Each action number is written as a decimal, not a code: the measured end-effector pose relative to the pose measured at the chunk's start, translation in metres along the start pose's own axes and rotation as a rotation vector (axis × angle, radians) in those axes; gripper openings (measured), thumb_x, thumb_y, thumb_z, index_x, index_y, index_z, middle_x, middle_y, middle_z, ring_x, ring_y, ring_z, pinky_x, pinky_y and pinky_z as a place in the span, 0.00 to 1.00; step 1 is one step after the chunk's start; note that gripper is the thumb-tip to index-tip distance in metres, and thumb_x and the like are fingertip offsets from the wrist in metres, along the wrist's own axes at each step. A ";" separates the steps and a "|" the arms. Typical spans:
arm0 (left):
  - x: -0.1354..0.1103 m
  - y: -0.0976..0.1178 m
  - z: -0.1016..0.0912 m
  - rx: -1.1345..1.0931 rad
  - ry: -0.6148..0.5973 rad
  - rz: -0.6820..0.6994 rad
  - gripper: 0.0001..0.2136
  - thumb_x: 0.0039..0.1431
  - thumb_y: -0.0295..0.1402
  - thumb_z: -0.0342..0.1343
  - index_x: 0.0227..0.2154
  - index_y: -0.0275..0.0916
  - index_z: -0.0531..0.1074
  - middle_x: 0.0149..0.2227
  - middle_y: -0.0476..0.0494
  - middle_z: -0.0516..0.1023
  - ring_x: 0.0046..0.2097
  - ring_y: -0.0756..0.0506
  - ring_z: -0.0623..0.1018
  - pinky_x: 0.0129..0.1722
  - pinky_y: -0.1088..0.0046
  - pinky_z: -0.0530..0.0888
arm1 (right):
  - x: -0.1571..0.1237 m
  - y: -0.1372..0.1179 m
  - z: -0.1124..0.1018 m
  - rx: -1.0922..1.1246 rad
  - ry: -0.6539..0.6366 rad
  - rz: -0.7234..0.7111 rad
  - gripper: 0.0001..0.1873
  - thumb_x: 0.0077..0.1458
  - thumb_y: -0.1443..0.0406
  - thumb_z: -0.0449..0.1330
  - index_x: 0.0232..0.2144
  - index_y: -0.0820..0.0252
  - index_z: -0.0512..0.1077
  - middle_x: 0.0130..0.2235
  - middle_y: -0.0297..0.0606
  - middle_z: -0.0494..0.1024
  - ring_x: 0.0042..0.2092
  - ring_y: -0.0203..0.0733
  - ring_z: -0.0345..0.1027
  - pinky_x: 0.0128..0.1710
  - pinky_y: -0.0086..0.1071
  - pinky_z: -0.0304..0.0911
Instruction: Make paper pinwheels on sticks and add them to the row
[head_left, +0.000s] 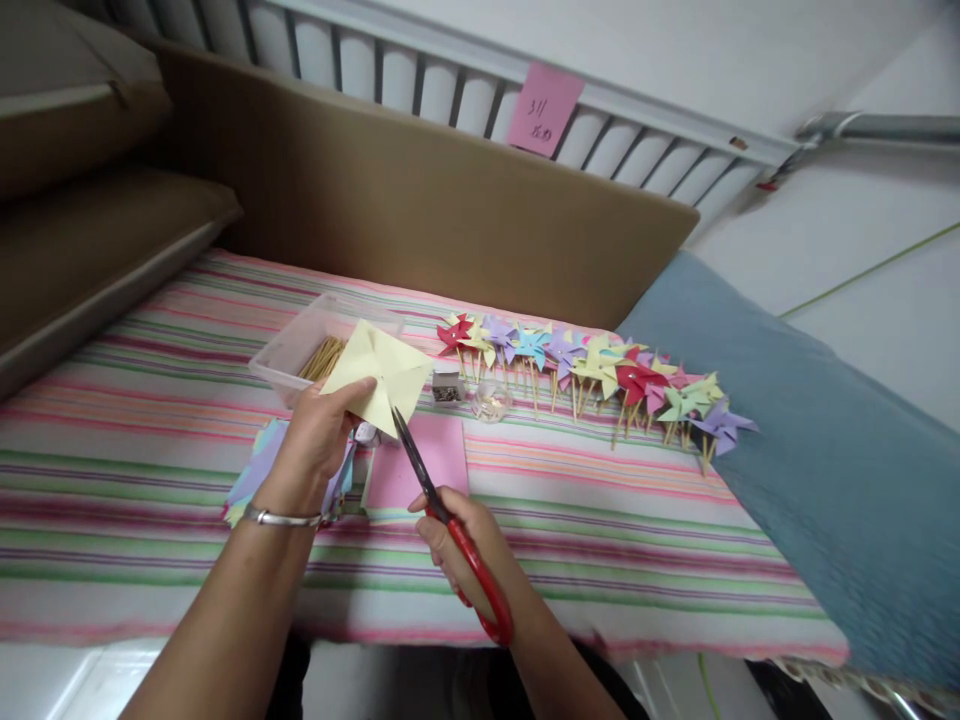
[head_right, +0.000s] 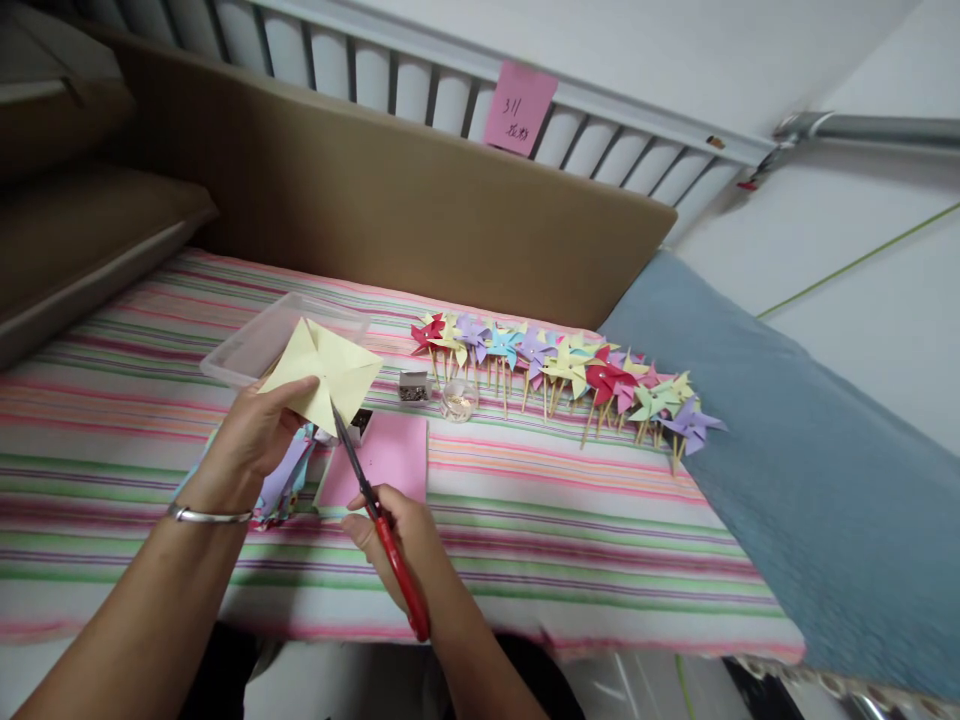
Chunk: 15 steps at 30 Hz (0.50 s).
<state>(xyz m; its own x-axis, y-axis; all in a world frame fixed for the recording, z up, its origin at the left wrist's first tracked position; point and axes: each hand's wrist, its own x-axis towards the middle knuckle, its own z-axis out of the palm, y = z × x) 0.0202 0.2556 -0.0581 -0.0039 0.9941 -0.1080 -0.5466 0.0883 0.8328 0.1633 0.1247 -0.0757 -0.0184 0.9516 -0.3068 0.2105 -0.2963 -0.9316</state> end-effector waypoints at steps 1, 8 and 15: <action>0.000 0.000 0.000 -0.003 -0.007 -0.001 0.16 0.34 0.27 0.67 0.31 0.33 0.75 0.34 0.43 0.80 0.31 0.47 0.77 0.27 0.76 0.72 | 0.000 0.000 0.000 0.000 -0.003 0.004 0.16 0.52 0.55 0.58 0.37 0.61 0.70 0.19 0.26 0.62 0.17 0.26 0.49 0.17 0.23 0.46; 0.002 -0.009 -0.003 0.013 -0.018 -0.035 0.17 0.36 0.29 0.67 0.34 0.32 0.76 0.34 0.42 0.80 0.30 0.47 0.77 0.27 0.75 0.73 | 0.002 0.003 0.000 0.013 0.028 -0.009 0.14 0.51 0.56 0.59 0.36 0.61 0.70 0.18 0.24 0.60 0.17 0.26 0.48 0.17 0.23 0.45; -0.003 -0.011 -0.001 0.039 -0.068 -0.061 0.19 0.40 0.31 0.66 0.39 0.31 0.75 0.33 0.42 0.79 0.28 0.47 0.76 0.23 0.75 0.71 | 0.006 0.008 -0.002 0.030 0.051 -0.054 0.15 0.51 0.56 0.59 0.35 0.61 0.70 0.17 0.24 0.58 0.17 0.27 0.48 0.16 0.23 0.46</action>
<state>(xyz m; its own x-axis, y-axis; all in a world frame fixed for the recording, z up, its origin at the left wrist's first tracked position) 0.0258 0.2521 -0.0673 0.0865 0.9886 -0.1233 -0.5108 0.1503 0.8465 0.1664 0.1282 -0.0844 0.0206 0.9690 -0.2462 0.1814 -0.2458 -0.9522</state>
